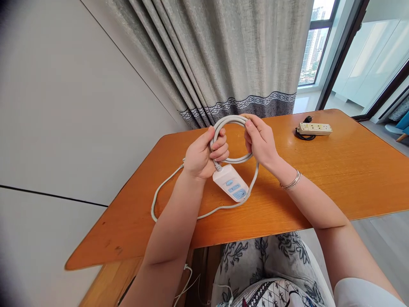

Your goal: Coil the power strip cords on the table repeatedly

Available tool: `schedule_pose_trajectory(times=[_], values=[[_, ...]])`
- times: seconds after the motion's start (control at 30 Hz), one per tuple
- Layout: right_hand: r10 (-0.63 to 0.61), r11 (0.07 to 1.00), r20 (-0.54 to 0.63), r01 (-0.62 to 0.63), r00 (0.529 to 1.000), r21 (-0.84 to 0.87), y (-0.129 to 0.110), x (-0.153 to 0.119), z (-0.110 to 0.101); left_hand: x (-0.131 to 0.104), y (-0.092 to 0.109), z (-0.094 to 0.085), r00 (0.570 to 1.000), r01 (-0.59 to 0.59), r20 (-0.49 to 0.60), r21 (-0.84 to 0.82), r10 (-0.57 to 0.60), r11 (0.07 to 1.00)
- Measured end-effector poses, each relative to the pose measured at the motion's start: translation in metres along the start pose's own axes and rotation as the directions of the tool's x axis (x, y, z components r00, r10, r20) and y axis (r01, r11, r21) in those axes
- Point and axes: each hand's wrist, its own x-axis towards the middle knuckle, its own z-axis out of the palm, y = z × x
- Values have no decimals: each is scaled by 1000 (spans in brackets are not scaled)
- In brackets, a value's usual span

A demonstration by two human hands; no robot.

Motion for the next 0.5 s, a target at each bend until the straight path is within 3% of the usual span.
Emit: schedule_pose_trajectory(times=[0.3, 0.5], values=[[34, 999, 82, -34, 996, -1, 0, 3, -1, -2, 5, -4, 986, 138, 103, -55, -132, 989], [-52, 995, 155, 64, 987, -71, 8, 5, -2, -5, 7, -3, 993, 92, 74, -24, -90, 995]])
